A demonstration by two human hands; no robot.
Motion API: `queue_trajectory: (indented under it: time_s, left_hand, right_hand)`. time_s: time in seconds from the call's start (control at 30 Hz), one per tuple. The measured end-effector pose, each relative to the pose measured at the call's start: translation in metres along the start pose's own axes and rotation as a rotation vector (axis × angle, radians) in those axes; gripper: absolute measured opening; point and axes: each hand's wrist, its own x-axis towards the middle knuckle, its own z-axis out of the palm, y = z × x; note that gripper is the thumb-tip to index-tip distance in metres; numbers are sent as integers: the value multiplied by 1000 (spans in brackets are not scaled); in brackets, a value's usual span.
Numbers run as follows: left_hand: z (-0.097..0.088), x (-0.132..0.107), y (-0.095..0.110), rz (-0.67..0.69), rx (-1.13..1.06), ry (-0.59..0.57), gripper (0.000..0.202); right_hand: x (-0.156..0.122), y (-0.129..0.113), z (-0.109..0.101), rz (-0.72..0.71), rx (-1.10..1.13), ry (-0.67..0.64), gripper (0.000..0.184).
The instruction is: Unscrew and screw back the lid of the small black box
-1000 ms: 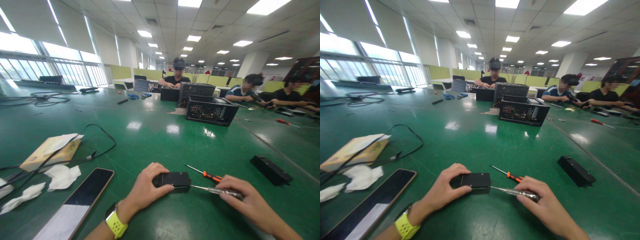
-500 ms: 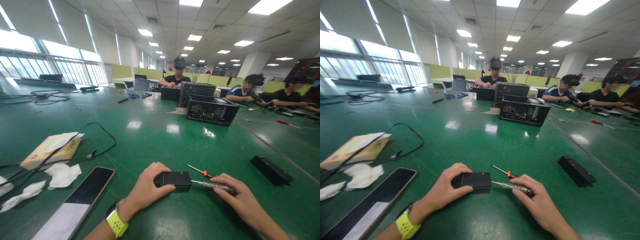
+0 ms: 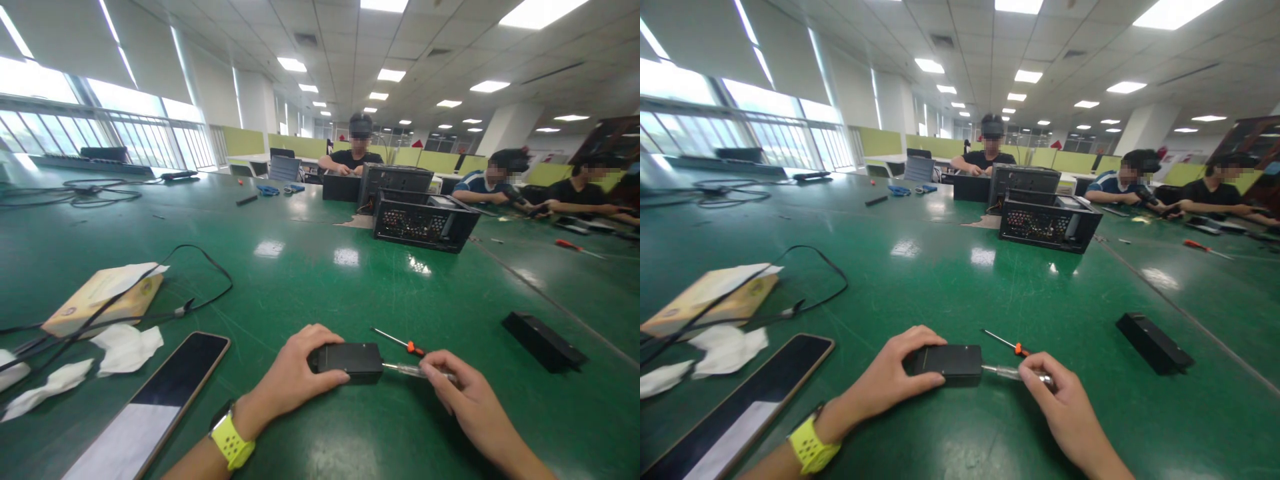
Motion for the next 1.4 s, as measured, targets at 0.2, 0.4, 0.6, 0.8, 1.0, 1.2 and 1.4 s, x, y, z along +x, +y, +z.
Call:
queue_trajectory:
  time_s: [0.2, 0.4, 0.6, 0.8, 1.0, 1.2, 1.4]
  left_hand:
    - [0, -2, 0, 20, 43, 14, 36]
    - [0, -3, 1, 15, 74, 23, 38]
    - [1, -3, -1, 17, 86, 18, 40]
    - [0, -3, 1, 8, 87, 3, 38]
    - [1, -3, 1, 0, 87, 5, 35]
    - [1, -3, 1, 2, 96, 14, 32]
    - [1, -3, 2, 17, 98, 22, 32]
  right_hand:
    - [5, 3, 6, 43, 133, 78, 39]
    - [5, -1, 13, 46, 366, 180, 49]
    - [3, 0, 13, 23, 300, 163, 41]
    - [1, -8, 15, -129, -251, -168, 21]
    - [2, -4, 8, -118, -223, -174, 29]
    - [7, -4, -5, -133, -316, -162, 25]
    - [7, 0, -27, -122, -493, -181, 18]
